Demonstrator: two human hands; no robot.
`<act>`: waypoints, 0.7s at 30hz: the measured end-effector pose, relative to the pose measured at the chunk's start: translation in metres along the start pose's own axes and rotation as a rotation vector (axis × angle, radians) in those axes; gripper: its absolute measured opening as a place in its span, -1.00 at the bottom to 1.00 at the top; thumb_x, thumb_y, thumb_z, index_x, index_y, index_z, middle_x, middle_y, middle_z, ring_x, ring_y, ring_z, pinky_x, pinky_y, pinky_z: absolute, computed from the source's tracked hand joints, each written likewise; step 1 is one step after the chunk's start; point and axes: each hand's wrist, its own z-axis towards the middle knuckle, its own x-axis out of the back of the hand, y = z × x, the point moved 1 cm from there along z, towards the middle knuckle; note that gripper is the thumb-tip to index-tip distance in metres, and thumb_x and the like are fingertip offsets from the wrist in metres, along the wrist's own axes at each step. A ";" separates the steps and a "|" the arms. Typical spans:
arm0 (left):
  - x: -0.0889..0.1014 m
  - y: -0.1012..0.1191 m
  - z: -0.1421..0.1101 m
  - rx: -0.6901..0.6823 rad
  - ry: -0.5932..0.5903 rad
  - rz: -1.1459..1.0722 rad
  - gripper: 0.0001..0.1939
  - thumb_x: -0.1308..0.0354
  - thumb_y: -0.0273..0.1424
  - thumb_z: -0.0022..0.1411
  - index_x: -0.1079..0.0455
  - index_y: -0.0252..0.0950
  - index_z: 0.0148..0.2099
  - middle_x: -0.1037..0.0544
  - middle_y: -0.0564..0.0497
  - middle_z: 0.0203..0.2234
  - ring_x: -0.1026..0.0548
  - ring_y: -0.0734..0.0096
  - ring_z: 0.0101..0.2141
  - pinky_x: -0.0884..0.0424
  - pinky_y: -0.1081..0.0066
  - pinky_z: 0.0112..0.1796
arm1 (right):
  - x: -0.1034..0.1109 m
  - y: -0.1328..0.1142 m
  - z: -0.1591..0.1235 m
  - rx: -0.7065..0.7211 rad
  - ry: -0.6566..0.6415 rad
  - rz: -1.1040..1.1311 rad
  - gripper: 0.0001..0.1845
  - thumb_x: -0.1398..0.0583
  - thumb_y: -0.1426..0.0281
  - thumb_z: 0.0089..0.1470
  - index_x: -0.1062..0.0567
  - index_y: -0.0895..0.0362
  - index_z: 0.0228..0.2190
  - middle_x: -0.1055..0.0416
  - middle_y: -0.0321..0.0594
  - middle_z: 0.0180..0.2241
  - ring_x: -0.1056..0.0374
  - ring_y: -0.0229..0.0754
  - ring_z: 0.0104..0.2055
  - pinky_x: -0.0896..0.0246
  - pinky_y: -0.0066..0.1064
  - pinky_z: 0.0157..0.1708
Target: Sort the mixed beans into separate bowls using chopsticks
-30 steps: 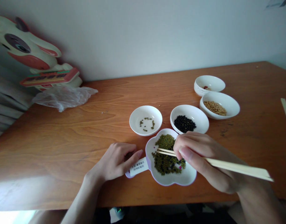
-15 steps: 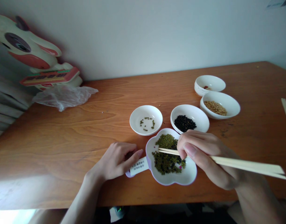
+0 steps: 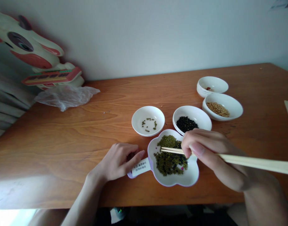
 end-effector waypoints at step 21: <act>0.000 0.000 0.001 0.012 -0.015 -0.004 -0.50 0.05 -0.09 0.65 -0.34 -0.26 -0.33 -0.46 0.11 -0.49 -0.34 0.47 -0.48 -0.12 0.32 -0.38 | -0.010 0.000 0.001 0.005 -0.105 -0.022 -0.62 0.07 0.27 0.56 -0.31 0.08 -0.33 -0.35 -0.32 -0.38 -0.26 -0.21 -0.30 -0.07 -0.30 -0.22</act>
